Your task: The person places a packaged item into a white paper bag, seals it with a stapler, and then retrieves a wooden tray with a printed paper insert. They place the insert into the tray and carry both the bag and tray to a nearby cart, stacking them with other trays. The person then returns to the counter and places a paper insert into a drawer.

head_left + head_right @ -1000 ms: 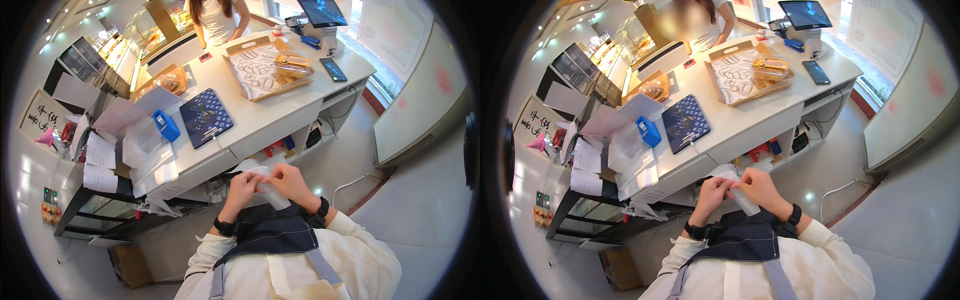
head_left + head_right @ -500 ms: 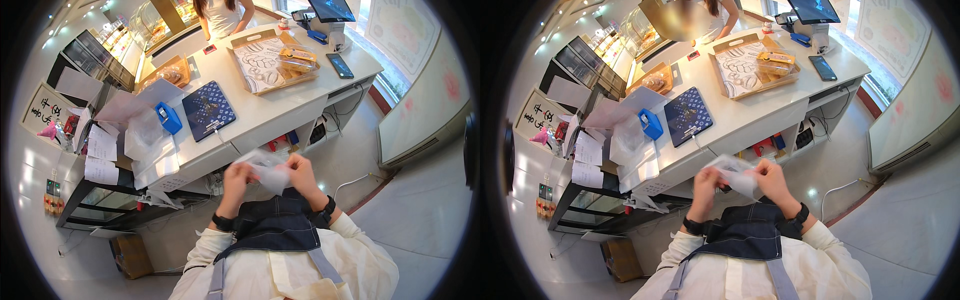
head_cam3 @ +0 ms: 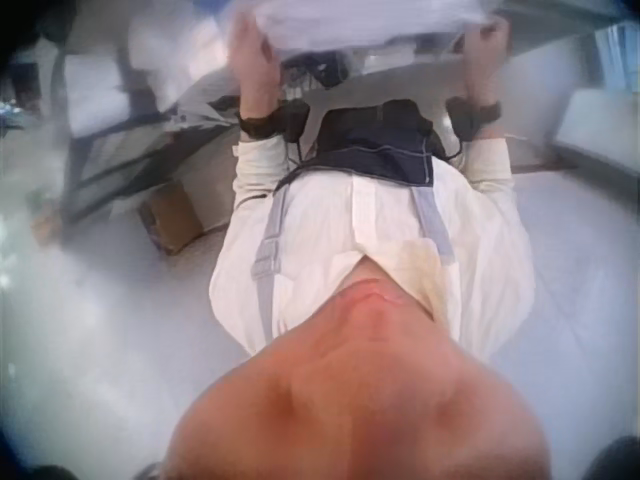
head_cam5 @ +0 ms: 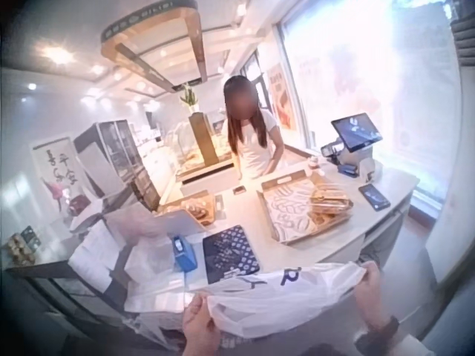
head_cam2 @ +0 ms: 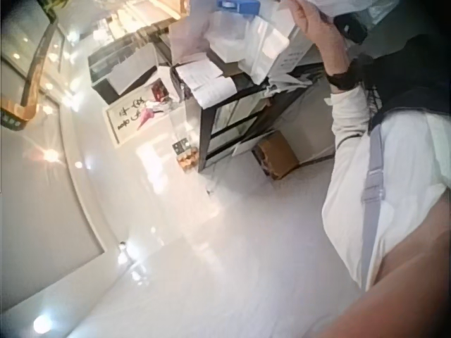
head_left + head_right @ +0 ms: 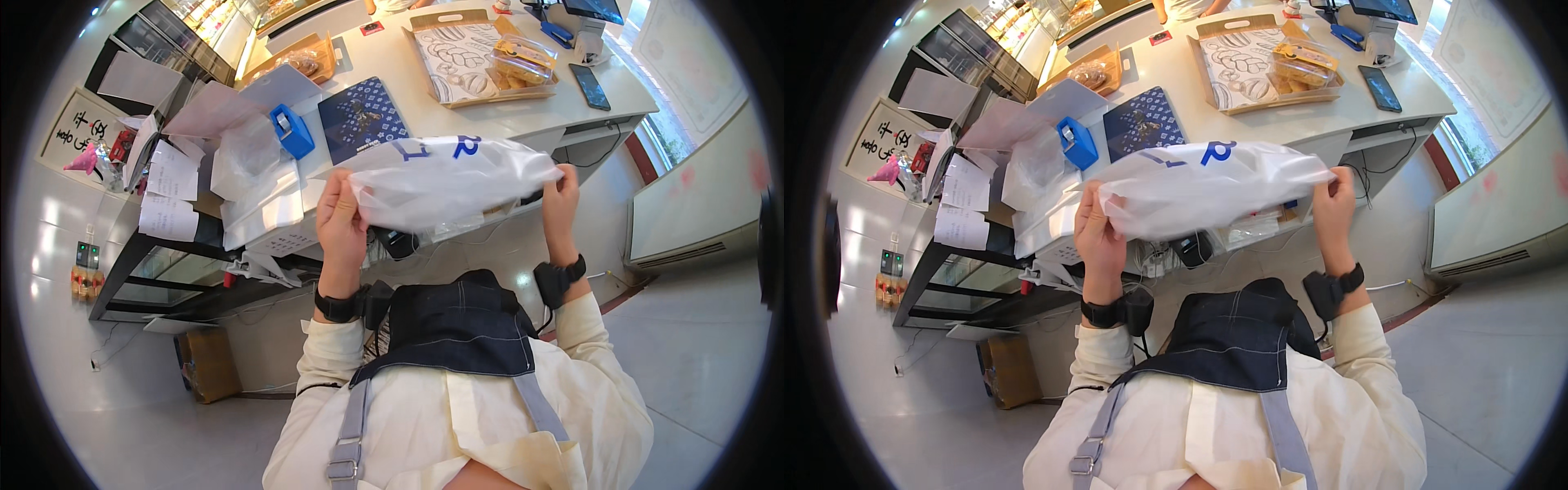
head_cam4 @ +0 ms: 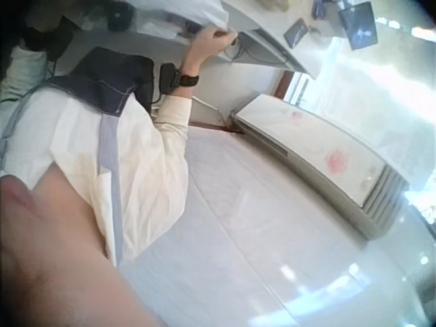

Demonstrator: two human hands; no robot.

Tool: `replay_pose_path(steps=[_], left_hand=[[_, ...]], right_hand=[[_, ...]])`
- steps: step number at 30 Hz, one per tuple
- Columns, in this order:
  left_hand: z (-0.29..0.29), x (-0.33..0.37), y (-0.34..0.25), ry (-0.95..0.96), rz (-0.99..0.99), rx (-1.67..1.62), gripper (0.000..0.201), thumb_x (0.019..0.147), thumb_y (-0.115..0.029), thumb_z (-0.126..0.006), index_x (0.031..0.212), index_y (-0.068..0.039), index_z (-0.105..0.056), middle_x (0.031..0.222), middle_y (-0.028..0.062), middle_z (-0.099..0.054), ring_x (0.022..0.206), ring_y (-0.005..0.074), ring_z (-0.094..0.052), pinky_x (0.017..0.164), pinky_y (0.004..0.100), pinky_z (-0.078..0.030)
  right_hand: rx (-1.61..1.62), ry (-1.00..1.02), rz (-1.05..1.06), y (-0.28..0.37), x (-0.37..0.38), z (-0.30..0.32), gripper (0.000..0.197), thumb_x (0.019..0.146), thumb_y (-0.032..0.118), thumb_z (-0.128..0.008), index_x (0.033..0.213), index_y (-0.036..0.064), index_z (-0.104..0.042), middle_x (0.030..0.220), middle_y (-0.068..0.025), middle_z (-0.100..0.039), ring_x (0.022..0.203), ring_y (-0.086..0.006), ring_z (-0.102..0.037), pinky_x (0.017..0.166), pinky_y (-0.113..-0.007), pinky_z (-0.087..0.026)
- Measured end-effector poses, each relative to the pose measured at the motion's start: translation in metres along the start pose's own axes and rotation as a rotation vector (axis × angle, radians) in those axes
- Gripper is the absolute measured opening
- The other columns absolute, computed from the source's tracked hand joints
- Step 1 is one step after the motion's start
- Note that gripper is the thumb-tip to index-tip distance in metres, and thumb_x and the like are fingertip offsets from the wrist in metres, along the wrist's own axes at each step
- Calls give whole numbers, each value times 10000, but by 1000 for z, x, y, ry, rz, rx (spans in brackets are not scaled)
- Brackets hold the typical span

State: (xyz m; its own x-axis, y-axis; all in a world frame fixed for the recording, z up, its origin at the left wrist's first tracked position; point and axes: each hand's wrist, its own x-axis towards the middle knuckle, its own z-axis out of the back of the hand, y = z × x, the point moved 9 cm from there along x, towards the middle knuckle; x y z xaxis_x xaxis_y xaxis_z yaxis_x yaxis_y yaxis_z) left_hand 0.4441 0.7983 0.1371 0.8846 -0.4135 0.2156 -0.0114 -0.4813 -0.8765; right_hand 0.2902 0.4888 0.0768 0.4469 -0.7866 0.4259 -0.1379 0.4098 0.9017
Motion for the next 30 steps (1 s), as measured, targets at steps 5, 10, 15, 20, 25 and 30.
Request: replay_pose_path(steps=[5, 10, 15, 20, 25, 30], left_hand=[[-17, 10, 22, 108, 148, 184, 175, 968, -209, -428, 922, -72, -528, 654, -60, -465, 545, 17, -369, 485, 160, -285], [-47, 7, 36, 246, 142, 223, 155, 953, -203, -462, 904, -80, -543, 661, -71, -440, 579, 20, -357, 517, 169, -282], [-83, -3, 54, 470, 230, 256, 128, 902, -147, -465, 827, -63, -525, 691, -58, -457, 643, 33, -388, 583, 184, -313], [-62, -14, 47, 365, 357, 236, 148, 832, -182, -464, 741, -73, -506, 672, -63, -436, 618, 18, -362, 548, 176, -275], [-80, -30, 50, 503, 445, 125, 175, 803, -220, -483, 725, -64, -497, 662, -65, -411, 626, 25, -360, 553, 184, -264], [-119, -53, 55, 801, 386, 247, 169, 835, -139, -456, 703, -36, -441, 638, -16, -377, 619, 84, -360, 558, 244, -311]], right_hand=[[-20, 100, 930, 143, -46, -3, 165, 766, 23, -566, 899, 8, -469, 773, -90, -490, 690, -243, -458, 663, -320, -399], [315, 987, 412, 132, -64, -85, 167, 808, 55, -523, 951, -24, -559, 914, -149, -562, 834, -268, -535, 747, -337, -420], [556, 855, -67, 56, -97, -138, 176, 837, 69, -479, 972, -19, -549, 1061, -151, -519, 965, -280, -488, 874, -332, -372], [371, 711, 227, 71, -73, -136, 229, 834, 80, -502, 1044, 0, -545, 1156, -154, -477, 1069, -252, -444, 908, -322, -338], [475, 1413, -73, 47, -127, -174, 309, 892, 175, -463, 1144, -2, -494, 921, -121, -622, 860, -277, -574, 793, -358, -442], [499, 1201, -55, 59, -146, -182, 352, 896, 232, -456, 1160, 1, -484, 952, -138, -615, 861, -303, -579, 788, -375, -448]])
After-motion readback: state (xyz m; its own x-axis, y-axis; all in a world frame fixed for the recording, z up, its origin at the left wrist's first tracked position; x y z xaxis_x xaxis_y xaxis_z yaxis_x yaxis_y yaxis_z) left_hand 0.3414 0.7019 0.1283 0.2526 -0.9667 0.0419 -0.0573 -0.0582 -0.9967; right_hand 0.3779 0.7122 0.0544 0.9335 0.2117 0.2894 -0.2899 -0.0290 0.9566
